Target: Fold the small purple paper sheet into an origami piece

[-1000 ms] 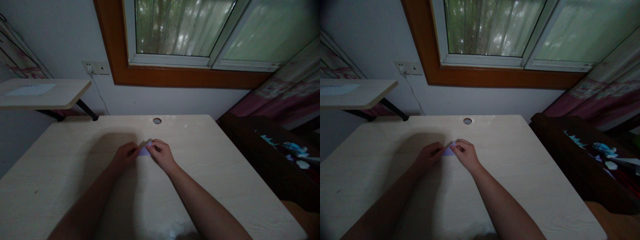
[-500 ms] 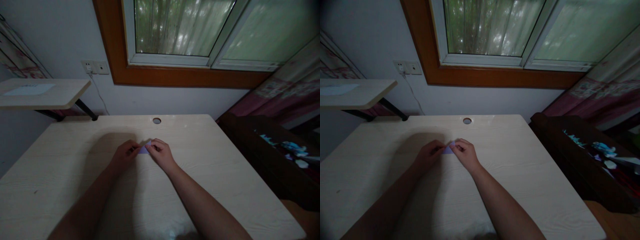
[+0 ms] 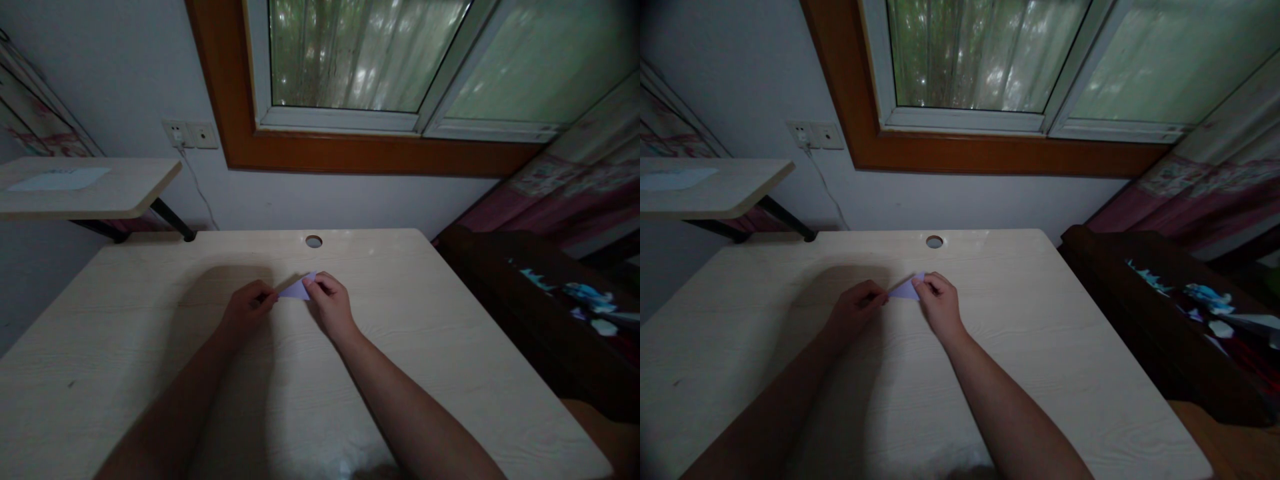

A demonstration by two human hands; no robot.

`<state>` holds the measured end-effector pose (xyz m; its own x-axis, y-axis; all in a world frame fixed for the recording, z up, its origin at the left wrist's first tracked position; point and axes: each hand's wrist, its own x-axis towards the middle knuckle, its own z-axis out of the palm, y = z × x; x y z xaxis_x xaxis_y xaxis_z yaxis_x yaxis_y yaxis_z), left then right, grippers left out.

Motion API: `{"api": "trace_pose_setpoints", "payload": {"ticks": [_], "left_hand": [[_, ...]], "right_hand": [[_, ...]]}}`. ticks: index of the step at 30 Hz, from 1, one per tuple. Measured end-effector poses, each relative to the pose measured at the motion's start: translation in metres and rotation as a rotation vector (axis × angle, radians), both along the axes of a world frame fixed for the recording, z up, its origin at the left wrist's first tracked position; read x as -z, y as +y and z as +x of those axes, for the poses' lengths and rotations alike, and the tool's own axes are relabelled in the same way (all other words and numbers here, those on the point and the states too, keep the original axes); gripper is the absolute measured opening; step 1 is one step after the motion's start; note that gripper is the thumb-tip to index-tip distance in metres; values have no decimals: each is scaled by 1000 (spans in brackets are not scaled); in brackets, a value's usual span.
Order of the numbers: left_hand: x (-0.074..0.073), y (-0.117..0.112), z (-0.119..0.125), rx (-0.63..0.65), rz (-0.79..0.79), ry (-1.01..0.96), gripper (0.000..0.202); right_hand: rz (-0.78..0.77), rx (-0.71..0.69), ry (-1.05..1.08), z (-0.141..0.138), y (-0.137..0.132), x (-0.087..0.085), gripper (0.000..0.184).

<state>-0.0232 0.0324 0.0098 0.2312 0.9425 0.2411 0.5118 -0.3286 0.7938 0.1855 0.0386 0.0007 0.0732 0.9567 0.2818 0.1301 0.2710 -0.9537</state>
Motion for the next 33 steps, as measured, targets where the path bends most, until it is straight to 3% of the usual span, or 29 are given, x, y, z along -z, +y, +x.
{"api": "trace_pose_setpoints", "payload": {"ticks": [4,7,11,16,20,26,33], "left_hand": [[0,1,0,-73,-21,-25,17],[-2,1,1,-91,-5,-67,16],[-1,0,2,-5,18,-79,18],[2,0,2,162,28,84,23],[-1,-2,1,119,10,116,27],[0,-3,1,148,60,169,28],[5,-1,1,134,78,149,23]], "right_hand": [[-55,85,97,1,3,4,28],[-54,48,95,1,3,3,26],[16,-68,1,-2,0,-2,20],[37,-184,-106,-5,-3,-8,19],[51,-194,-102,-5,-3,-7,22],[65,-165,-97,-5,-3,-4,9],[171,-268,-224,-8,-3,-3,8]]}}
